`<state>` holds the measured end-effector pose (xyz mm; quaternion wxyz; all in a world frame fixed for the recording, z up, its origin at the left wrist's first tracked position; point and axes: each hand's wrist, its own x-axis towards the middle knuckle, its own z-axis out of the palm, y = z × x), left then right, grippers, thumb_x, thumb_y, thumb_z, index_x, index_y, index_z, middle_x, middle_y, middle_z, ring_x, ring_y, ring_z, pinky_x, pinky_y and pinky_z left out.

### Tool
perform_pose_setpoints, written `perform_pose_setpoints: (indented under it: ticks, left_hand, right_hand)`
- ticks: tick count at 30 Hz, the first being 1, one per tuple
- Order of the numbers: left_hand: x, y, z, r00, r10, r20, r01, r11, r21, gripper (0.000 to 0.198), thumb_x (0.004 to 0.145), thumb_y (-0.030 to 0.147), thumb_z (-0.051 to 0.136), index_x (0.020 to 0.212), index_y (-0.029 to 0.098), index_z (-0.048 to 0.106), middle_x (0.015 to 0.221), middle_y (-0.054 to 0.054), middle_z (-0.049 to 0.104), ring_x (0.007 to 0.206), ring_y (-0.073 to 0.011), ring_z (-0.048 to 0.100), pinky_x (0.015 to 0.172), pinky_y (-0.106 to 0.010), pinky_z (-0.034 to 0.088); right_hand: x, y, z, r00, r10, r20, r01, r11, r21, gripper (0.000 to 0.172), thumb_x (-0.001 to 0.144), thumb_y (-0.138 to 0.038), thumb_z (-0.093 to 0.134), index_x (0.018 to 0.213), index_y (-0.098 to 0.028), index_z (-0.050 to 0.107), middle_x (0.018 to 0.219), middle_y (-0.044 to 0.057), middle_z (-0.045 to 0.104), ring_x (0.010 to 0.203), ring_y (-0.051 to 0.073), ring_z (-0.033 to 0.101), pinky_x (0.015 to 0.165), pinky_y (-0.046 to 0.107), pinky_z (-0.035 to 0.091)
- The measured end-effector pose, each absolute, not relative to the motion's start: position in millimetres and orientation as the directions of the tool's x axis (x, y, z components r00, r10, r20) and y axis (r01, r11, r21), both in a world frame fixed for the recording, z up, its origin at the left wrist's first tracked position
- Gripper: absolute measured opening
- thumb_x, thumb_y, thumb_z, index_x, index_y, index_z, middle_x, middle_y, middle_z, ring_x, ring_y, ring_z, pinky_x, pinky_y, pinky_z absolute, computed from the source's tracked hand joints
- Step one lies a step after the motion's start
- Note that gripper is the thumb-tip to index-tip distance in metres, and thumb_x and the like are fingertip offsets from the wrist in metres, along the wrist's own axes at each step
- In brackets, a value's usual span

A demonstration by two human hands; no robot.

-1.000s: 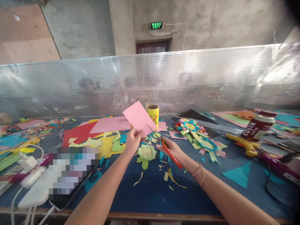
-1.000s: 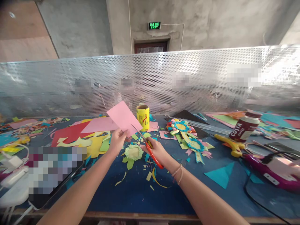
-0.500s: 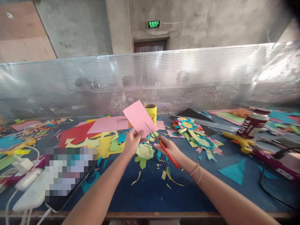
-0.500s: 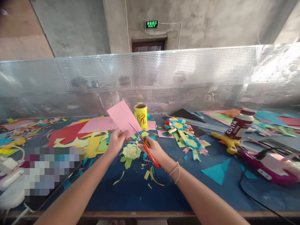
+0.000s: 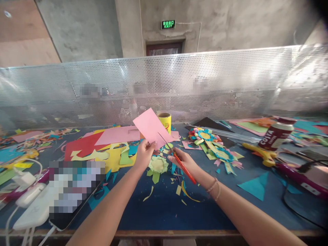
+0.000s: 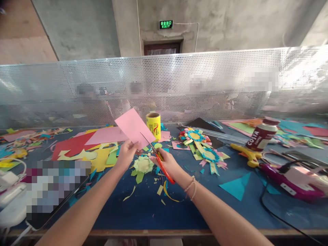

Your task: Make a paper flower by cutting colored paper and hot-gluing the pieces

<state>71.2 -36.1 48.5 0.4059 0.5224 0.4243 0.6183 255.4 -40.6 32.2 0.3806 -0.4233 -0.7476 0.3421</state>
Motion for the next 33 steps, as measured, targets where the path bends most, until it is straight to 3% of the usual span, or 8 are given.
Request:
perform_pose_setpoints:
  ticks: [13, 26, 33]
  left_hand:
    - [72.4, -37.5, 51.1, -0.129, 0.945, 0.3, -0.066, -0.31, 0.949, 0.028, 0.07, 0.04, 0.065, 0.08, 0.016, 0.055, 0.067, -0.002, 0.063, 0.054, -0.0153, 0.061, 0.05, -0.026, 0.051]
    - [72.7, -38.1, 52.3, -0.114, 0.942, 0.315, -0.053, -0.322, 0.945, 0.033, 0.069, 0.044, 0.065, 0.081, 0.015, 0.055, 0.065, 0.0, 0.061, 0.05, -0.014, 0.059, 0.051, -0.028, 0.053]
    - [71.9, -38.4, 51.6, -0.118, 0.941, 0.317, -0.026, -0.322, 0.947, 0.033, 0.071, 0.045, 0.063, 0.083, 0.015, 0.056, 0.067, -0.002, 0.062, 0.051, -0.014, 0.059, 0.051, -0.028, 0.052]
  right_hand:
    - [253.9, -44.6, 38.3, -0.359, 0.895, 0.264, 0.364, 0.394, -0.844, 0.033, 0.075, -0.05, 0.056, 0.084, -0.018, 0.052, 0.083, 0.003, 0.06, 0.069, 0.015, 0.052, 0.06, 0.025, 0.04]
    - [253.7, -46.6, 40.4, -0.342, 0.905, 0.254, 0.412, 0.387, -0.825, 0.04, 0.075, -0.053, 0.054, 0.09, -0.016, 0.055, 0.069, 0.0, 0.053, 0.06, 0.011, 0.045, 0.054, 0.024, 0.035]
    - [251.0, -48.6, 43.3, -0.321, 0.899, 0.298, 0.505, 0.429, -0.749, 0.038, 0.078, -0.055, 0.046, 0.07, -0.018, 0.044, 0.058, -0.004, 0.045, 0.052, 0.009, 0.039, 0.049, 0.022, 0.031]
